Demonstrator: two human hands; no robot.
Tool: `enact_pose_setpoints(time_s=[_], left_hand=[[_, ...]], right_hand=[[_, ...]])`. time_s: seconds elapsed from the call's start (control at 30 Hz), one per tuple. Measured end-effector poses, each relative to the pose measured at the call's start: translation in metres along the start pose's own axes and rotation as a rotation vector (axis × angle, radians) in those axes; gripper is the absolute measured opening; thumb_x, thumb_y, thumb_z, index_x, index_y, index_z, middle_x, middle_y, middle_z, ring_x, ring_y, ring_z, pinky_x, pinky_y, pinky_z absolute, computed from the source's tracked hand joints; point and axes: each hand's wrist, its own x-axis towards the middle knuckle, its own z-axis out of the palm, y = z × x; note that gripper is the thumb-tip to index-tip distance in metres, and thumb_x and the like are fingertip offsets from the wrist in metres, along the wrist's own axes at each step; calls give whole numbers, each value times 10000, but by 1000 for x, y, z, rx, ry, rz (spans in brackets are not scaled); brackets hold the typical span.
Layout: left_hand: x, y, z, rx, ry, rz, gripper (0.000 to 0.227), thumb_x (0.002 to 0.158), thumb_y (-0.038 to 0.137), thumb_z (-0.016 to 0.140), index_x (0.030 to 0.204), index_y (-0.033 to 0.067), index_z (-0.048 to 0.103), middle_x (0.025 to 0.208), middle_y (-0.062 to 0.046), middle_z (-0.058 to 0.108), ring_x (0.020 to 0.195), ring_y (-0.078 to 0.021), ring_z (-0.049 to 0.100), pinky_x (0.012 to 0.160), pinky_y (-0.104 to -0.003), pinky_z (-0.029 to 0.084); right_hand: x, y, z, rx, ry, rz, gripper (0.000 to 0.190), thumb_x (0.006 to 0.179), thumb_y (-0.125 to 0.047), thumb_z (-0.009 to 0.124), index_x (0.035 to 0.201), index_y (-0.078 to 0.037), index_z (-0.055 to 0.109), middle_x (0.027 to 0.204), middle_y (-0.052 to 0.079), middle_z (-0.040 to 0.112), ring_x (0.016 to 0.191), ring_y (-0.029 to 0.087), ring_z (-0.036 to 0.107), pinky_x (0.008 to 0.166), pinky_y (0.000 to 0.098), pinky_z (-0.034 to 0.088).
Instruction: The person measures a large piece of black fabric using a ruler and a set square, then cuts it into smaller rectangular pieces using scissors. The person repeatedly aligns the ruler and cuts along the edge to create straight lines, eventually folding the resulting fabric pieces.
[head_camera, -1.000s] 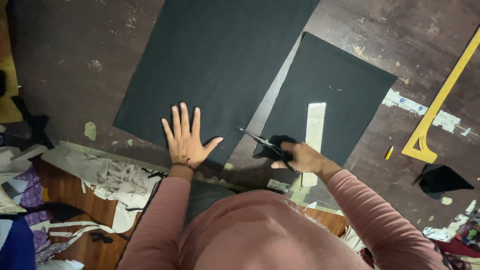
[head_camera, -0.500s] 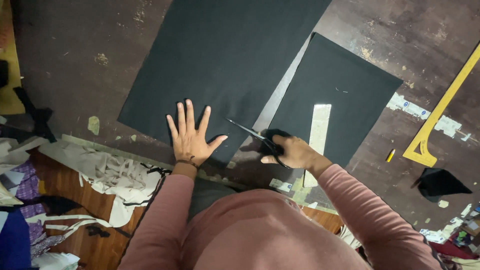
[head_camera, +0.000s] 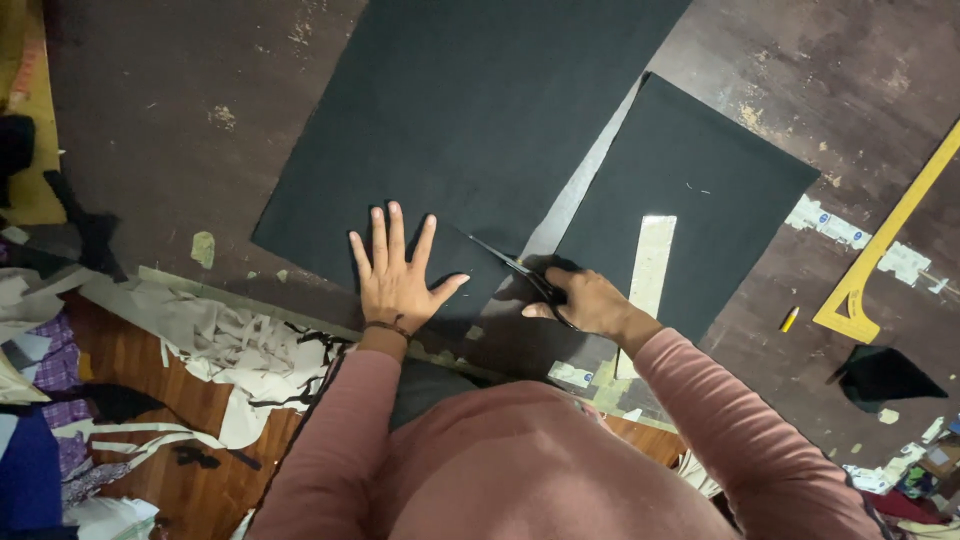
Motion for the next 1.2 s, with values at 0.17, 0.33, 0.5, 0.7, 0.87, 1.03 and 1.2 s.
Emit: enact_pose_setpoints(time_s=[0.17,0.33,0.5,0.7,0.87,1.03,1.2], left_hand=[[-2,-1,5,-2,24,-17,1024,842,821,530,1610,166,361,1682,-242,240,1568,-416,155,1218,-688,28],[-1,-3,5,7,58,-13,1067,846,822,522,1592,73,378,1682,-221,261,1571,-393,179,1235,-667,43],[0,-4,4,6,94,-14,1059,838,808,541,1579,65,397,1677,-211,283,1568,-385,204,1238,-669,50],[0,-4,1,-12,108,-9,1043,844,795,553,1559,47,424,1663,-224,307,1561,-390,227,1234,-676,61],[0,-5,0,-16,141,-12,1025,852,782,545,1560,50,423,1652,-221,337,1553,-386,262,1231,-676,92],[0,-7,4,-32,182,-10,1060,860,852,466,1547,46,434,1641,-221,354,1543,-383,286,1226,-677,121],[1,-9,3,-31,186,-7,1051,875,851,442,1558,52,421,1646,-216,345,1545,-377,279,1230,-668,109]], right_hand=[[-3,-36,-17,-58,-40,9,612,770,-775,661,991,-205,644,933,134,766,1012,381,741,933,492,575],[20,-18,0,-119,-6,24,461,780,-659,711,954,-245,611,904,79,761,981,352,748,888,490,586],[3,-67,-30,-53,-32,-1,625,778,-767,651,965,-170,630,927,172,750,1008,414,728,939,518,564],[27,-48,-10,-77,11,-9,507,807,-682,696,963,-205,624,902,101,757,977,360,748,915,486,579],[15,-84,-30,-66,-20,14,593,780,-754,662,966,-190,643,912,144,754,1009,394,736,922,493,570],[33,-86,-19,-119,67,-20,476,811,-667,693,916,-212,603,846,120,737,956,369,745,884,466,586],[29,-99,-29,-79,39,-35,571,809,-712,665,970,-165,628,917,160,752,1001,399,733,919,495,577]])
